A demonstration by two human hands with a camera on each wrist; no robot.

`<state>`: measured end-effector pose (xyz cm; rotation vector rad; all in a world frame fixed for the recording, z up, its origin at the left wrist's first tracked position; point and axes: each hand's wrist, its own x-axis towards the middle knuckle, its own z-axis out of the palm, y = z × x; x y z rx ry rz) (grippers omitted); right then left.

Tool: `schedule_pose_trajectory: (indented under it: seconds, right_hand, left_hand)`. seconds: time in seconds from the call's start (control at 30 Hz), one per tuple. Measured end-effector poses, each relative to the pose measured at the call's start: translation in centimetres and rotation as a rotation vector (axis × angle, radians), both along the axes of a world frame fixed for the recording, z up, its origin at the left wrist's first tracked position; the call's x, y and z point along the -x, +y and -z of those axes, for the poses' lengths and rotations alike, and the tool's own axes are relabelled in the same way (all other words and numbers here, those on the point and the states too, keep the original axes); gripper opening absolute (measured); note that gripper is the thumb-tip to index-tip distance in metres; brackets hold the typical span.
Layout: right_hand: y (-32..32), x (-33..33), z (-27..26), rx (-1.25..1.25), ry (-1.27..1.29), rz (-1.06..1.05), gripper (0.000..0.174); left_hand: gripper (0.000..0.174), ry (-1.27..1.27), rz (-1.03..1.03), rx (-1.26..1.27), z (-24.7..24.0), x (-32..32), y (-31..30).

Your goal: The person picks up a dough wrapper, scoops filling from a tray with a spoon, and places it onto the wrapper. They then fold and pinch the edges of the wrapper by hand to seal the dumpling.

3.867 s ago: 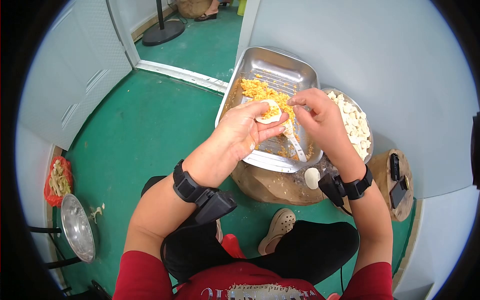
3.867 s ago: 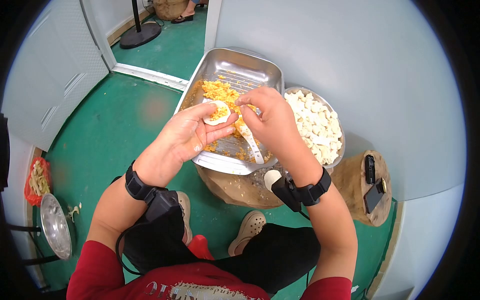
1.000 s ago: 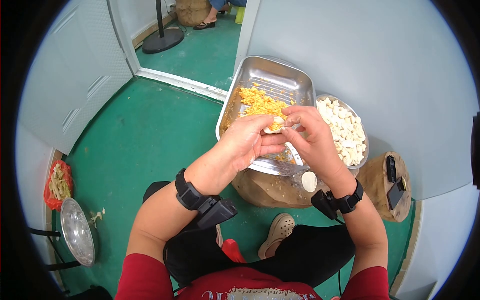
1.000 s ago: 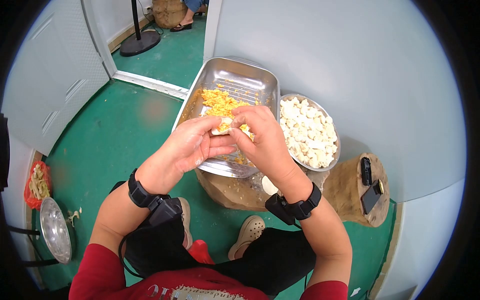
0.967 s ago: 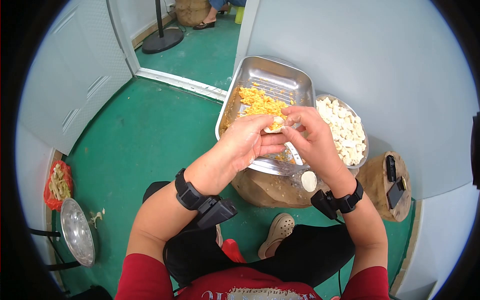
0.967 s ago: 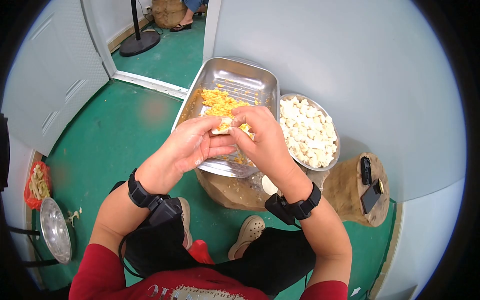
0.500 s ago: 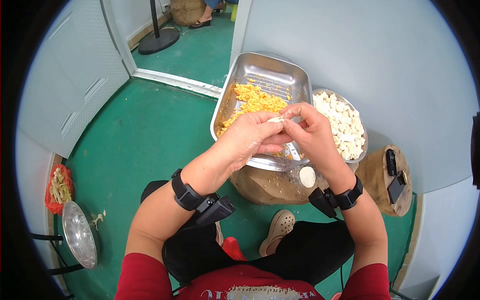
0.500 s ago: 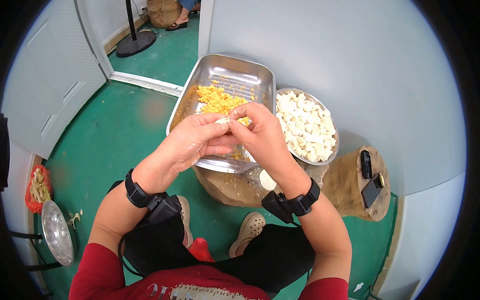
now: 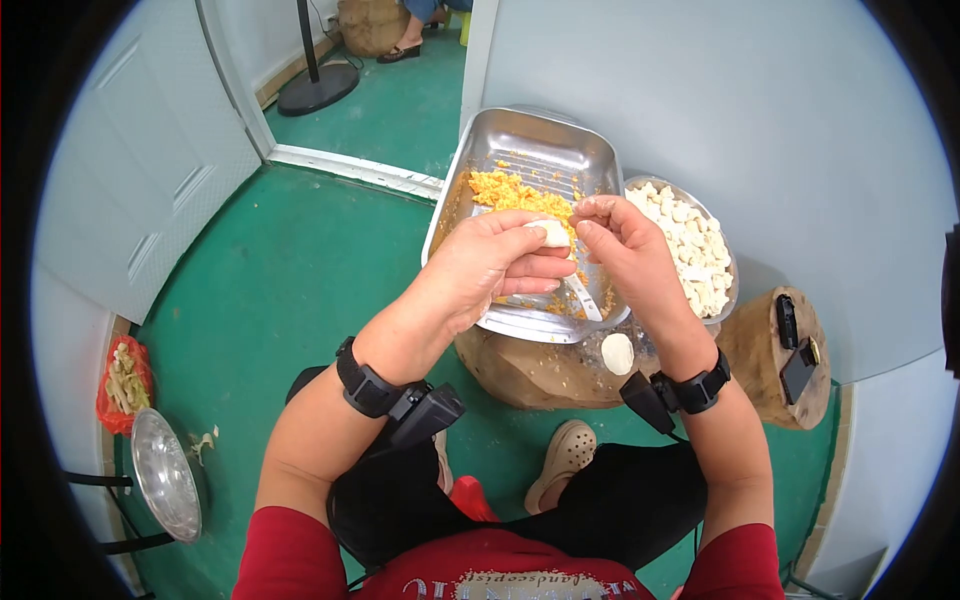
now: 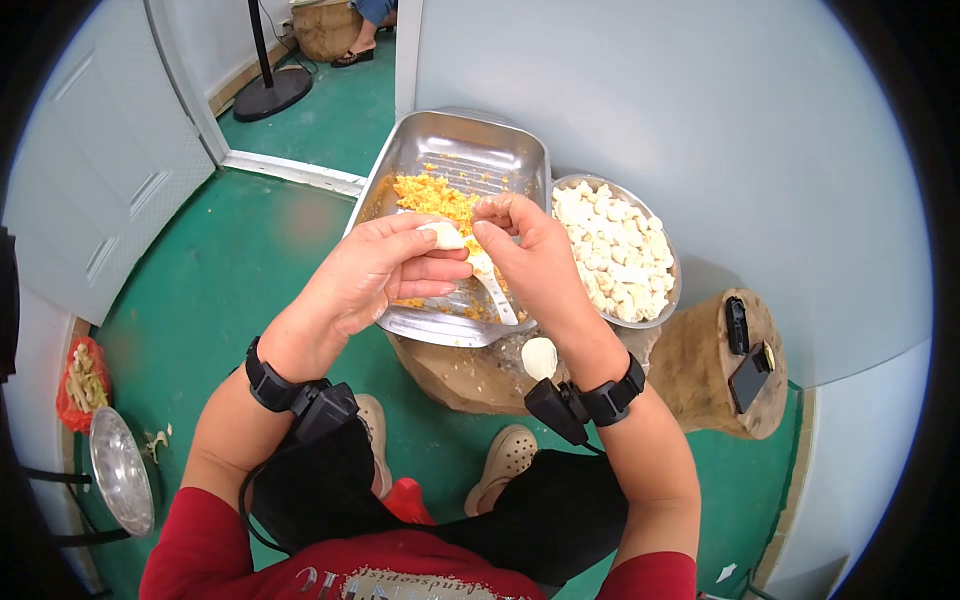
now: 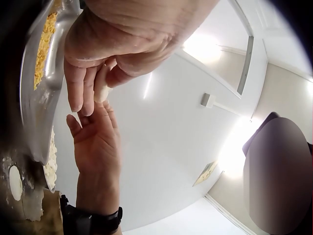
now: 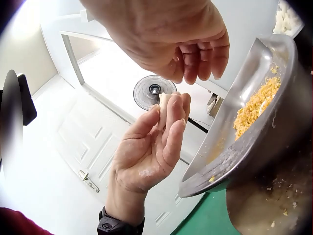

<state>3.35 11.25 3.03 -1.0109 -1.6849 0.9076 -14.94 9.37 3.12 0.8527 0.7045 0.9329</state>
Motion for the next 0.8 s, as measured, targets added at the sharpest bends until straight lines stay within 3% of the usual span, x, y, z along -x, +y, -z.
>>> schedule_pose_trajectory:
  seconds: [0.07, 0.27, 0.5, 0.8]
  right_hand:
    - [-0.7, 0.1, -1.1, 0.241, 0.059, -0.013, 0.024]
    - [-1.2, 0.2, -1.8, 0.427, 0.156, -0.14, 0.031]
    - [-1.4, 0.4, -2.2, 0.368, 0.167, -0.251, 0.031]
    - [-2.6, -0.9, -2.9, 0.34, 0.249, -0.194, 0.023]
  left_hand:
    - [0.029, 0.009, -0.002, -0.006, -0.1, 0.0, 0.0]
    - [0.027, 0.077, -0.053, -0.055, -1.0, -0.4, -0.5]
    - [0.028, 0.135, -0.091, -0.109, -2.5, -0.9, -2.3]
    - [0.029, 0.142, -0.088, -0.169, -3.2, -2.2, -2.8]
